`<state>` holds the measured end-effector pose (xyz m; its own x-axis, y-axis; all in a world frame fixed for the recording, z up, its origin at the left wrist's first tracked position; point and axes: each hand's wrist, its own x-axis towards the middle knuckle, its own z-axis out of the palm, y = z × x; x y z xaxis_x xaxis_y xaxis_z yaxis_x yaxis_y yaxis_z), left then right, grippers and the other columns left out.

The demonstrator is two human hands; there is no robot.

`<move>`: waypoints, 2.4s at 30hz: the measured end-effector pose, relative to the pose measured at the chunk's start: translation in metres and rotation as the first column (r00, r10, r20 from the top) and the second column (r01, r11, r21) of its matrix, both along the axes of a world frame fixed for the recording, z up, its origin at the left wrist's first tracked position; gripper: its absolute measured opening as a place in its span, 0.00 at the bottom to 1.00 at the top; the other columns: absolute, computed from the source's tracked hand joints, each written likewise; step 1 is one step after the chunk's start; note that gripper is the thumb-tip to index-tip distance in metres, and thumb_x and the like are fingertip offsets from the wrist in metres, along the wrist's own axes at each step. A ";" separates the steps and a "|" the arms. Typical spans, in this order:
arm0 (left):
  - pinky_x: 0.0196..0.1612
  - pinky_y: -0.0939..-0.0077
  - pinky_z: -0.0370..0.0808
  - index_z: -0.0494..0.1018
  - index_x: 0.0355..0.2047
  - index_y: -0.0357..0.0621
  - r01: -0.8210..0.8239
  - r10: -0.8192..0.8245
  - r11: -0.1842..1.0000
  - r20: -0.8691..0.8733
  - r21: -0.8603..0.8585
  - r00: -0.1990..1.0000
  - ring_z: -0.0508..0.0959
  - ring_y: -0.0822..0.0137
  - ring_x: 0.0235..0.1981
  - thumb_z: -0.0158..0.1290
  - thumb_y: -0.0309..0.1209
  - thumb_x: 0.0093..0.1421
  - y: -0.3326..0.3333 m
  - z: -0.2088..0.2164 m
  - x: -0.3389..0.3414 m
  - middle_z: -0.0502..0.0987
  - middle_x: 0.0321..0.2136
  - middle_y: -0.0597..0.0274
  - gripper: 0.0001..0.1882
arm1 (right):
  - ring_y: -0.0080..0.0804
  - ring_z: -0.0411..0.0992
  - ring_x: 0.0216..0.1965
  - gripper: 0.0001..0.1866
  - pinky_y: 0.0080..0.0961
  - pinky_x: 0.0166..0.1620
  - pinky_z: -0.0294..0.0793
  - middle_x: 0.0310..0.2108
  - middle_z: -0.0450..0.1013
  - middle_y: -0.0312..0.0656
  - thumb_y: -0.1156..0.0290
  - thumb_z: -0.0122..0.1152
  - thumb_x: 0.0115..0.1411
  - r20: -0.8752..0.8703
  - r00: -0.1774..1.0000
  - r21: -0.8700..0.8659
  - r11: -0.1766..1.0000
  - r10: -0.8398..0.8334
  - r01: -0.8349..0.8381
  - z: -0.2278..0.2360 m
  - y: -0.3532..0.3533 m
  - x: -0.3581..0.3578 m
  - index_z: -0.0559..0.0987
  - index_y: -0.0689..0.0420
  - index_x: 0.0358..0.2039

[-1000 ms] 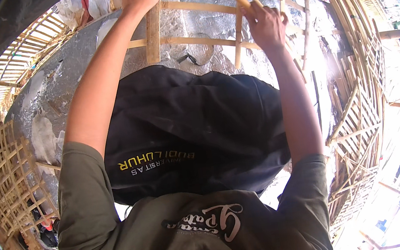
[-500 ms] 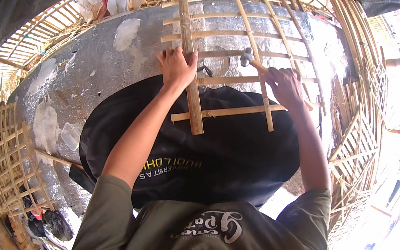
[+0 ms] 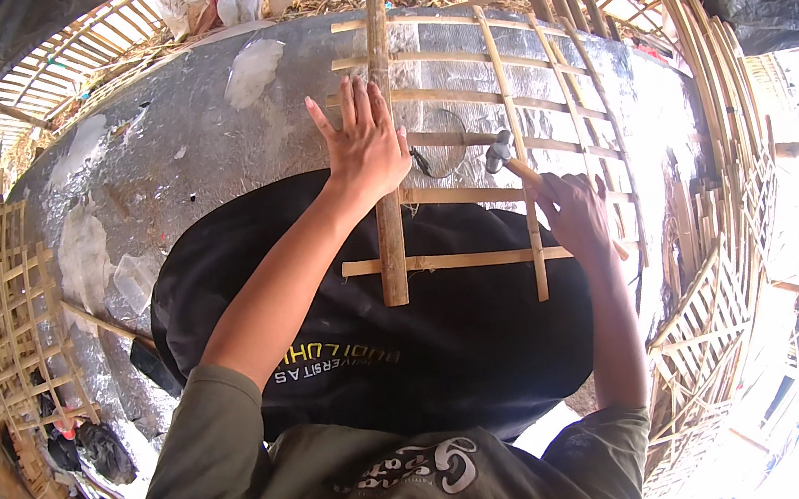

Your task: The person constructs a wooden lattice by positioning thin bamboo slats and securing them together with a hammer and small nails.

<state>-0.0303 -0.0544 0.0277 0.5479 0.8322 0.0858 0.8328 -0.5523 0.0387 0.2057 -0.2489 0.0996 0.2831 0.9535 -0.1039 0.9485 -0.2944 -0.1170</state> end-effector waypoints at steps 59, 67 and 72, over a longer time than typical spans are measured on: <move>0.61 0.17 0.44 0.53 0.71 0.52 -0.121 0.166 0.978 0.285 -0.169 0.944 0.46 0.29 0.70 0.41 0.65 0.63 0.033 -0.035 0.033 0.46 0.68 0.27 0.44 | 0.45 0.77 0.23 0.11 0.39 0.25 0.78 0.26 0.75 0.41 0.58 0.52 0.69 0.316 0.834 0.121 0.852 0.453 -0.509 0.001 0.234 -0.054 0.73 0.51 0.39; 0.61 0.17 0.45 0.53 0.71 0.51 -0.103 0.143 0.977 0.215 -0.186 0.966 0.46 0.28 0.70 0.40 0.66 0.63 0.033 -0.032 0.035 0.44 0.68 0.26 0.45 | 0.20 0.75 0.19 0.09 0.20 0.17 0.76 0.23 0.71 0.30 0.61 0.56 0.66 0.621 0.498 0.138 0.541 0.606 -0.830 -0.015 0.225 -0.020 0.76 0.46 0.45; 0.61 0.17 0.46 0.53 0.71 0.50 -0.098 0.139 0.978 0.226 -0.183 0.964 0.45 0.28 0.70 0.40 0.66 0.63 0.032 -0.032 0.033 0.45 0.68 0.25 0.45 | 0.19 0.74 0.18 0.09 0.18 0.16 0.75 0.24 0.72 0.29 0.62 0.57 0.65 0.633 0.486 0.035 0.604 0.603 -0.796 -0.023 0.228 -0.019 0.76 0.48 0.44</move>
<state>0.0025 -0.0221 -0.0041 0.4253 0.9034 0.0537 0.8478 -0.4185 0.3257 0.1872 -0.0209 0.0766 -0.5839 0.8011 0.1317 0.7372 0.4552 0.4993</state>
